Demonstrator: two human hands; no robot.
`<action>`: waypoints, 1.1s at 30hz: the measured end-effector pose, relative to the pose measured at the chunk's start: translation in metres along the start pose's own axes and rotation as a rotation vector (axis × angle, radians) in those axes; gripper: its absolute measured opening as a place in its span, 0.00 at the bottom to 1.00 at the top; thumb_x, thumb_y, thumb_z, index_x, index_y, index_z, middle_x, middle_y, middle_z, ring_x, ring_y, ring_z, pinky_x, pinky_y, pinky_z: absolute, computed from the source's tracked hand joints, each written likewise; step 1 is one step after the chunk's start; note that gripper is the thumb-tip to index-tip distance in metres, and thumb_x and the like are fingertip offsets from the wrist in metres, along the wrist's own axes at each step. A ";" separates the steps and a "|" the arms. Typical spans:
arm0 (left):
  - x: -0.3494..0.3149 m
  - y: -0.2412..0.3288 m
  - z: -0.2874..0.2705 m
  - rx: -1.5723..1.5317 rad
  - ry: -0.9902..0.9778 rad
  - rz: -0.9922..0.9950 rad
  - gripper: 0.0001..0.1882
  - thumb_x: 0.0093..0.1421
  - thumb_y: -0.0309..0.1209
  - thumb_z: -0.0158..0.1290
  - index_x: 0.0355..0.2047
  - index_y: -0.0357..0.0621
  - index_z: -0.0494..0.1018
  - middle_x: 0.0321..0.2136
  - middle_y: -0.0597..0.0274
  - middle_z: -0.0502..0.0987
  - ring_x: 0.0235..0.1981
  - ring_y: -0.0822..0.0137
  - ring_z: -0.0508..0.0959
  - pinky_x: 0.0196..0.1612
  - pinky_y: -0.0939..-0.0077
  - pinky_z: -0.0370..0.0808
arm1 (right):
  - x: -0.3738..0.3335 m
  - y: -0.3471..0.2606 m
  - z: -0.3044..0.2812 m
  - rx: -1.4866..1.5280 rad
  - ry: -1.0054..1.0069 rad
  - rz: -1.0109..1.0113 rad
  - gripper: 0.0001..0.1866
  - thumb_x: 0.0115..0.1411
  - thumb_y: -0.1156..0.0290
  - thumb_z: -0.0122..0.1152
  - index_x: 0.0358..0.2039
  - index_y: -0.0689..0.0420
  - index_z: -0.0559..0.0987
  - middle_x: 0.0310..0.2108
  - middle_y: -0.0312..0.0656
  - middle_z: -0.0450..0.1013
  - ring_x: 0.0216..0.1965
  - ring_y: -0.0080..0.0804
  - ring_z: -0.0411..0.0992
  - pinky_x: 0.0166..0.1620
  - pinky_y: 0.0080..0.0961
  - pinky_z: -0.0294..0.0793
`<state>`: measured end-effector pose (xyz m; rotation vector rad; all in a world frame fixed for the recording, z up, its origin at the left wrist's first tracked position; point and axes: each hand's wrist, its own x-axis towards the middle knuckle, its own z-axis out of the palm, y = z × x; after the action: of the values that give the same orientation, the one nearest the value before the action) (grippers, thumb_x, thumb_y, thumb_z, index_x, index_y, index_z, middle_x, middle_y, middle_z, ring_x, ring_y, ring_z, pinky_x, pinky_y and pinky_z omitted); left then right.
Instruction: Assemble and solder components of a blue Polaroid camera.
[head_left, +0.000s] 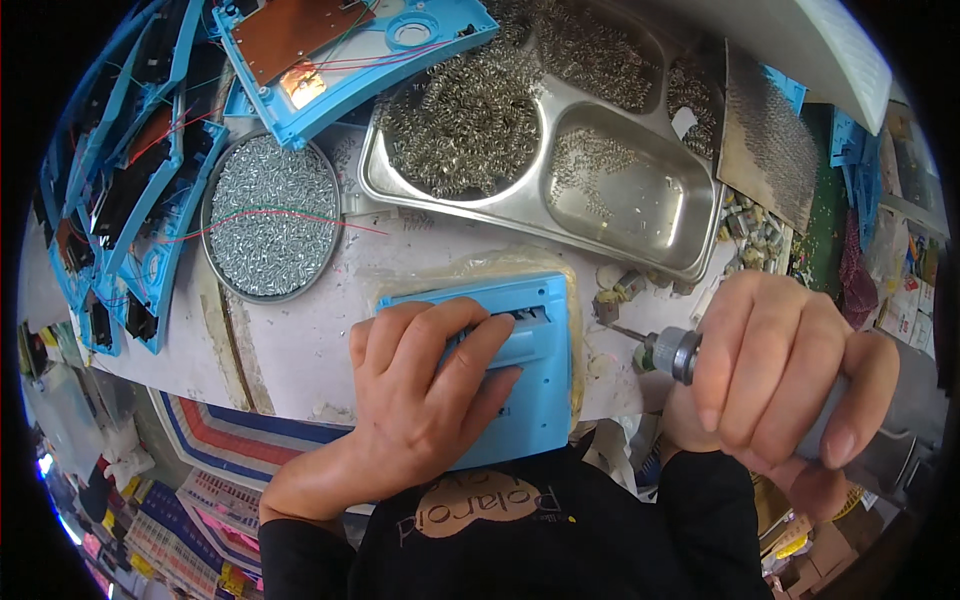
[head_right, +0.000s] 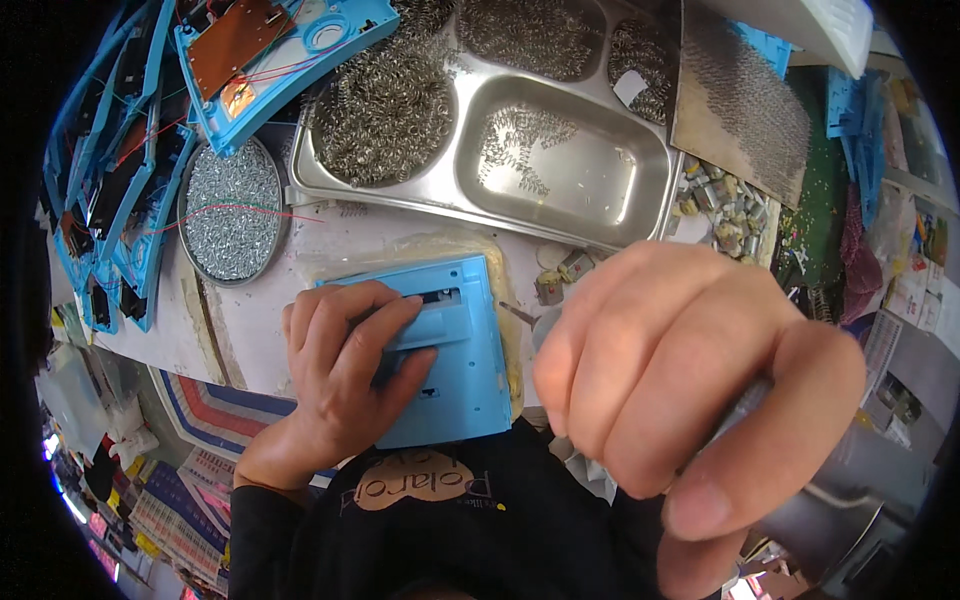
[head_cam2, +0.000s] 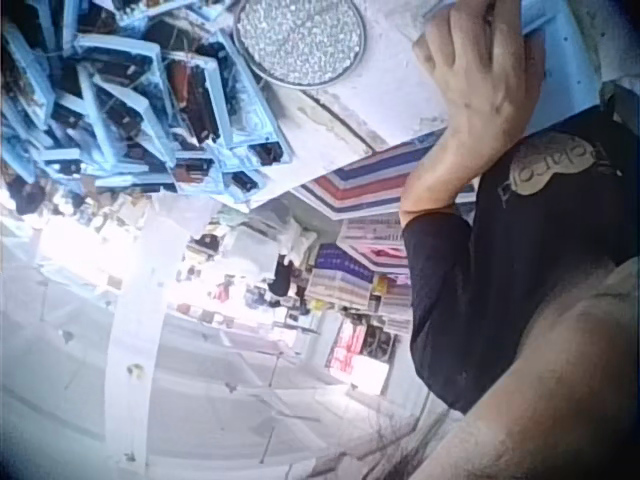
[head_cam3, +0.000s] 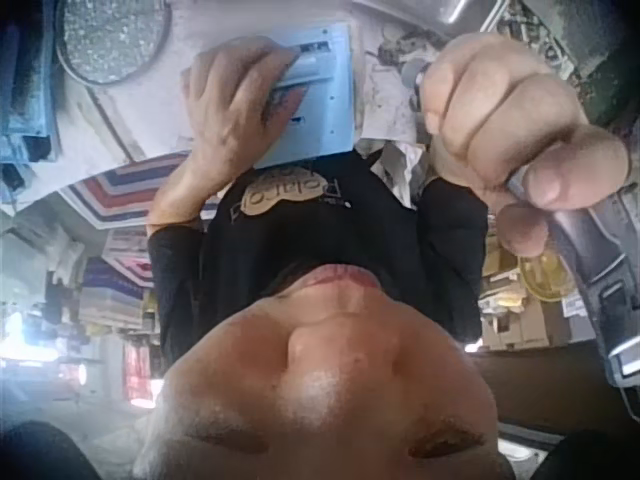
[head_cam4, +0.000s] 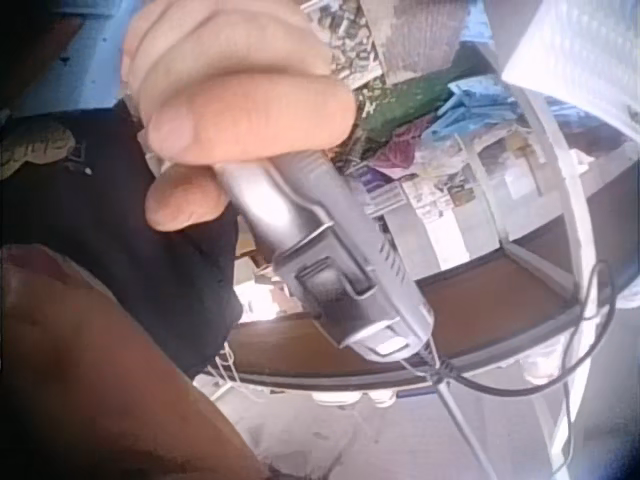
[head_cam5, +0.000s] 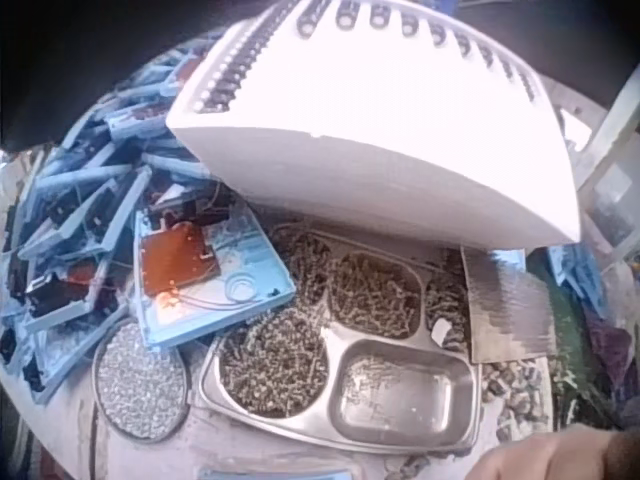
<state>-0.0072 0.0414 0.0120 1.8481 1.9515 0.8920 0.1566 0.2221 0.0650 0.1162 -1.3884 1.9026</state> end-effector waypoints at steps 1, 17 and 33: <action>0.001 0.000 0.000 -0.015 -0.019 -0.012 0.27 0.46 0.29 0.69 0.48 0.44 0.77 0.44 0.58 0.76 0.40 0.56 0.75 0.45 0.60 0.68 | -0.001 0.002 0.000 0.004 -0.002 0.006 0.15 0.58 0.63 0.75 0.37 0.50 0.76 0.19 0.30 0.75 0.17 0.16 0.71 0.24 0.13 0.75; -0.002 -0.107 -0.064 0.317 0.216 -0.408 0.05 0.56 0.27 0.62 0.31 0.38 0.80 0.30 0.56 0.79 0.35 0.55 0.79 0.40 0.63 0.71 | -0.012 -0.011 0.004 -0.098 0.014 0.023 0.15 0.59 0.61 0.74 0.40 0.49 0.75 0.19 0.27 0.74 0.15 0.14 0.68 0.23 0.13 0.71; -0.009 -0.078 -0.049 0.192 0.369 -0.098 0.12 0.50 0.26 0.67 0.36 0.43 0.80 0.34 0.60 0.79 0.37 0.58 0.78 0.44 0.65 0.70 | 0.009 0.030 0.020 -0.158 -0.107 0.171 0.19 0.62 0.55 0.70 0.45 0.49 0.73 0.20 0.27 0.71 0.18 0.19 0.68 0.24 0.19 0.69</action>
<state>-0.0974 0.0236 -0.0012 1.7656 2.4012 1.1131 0.1253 0.2065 0.0541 0.0221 -1.6621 1.9392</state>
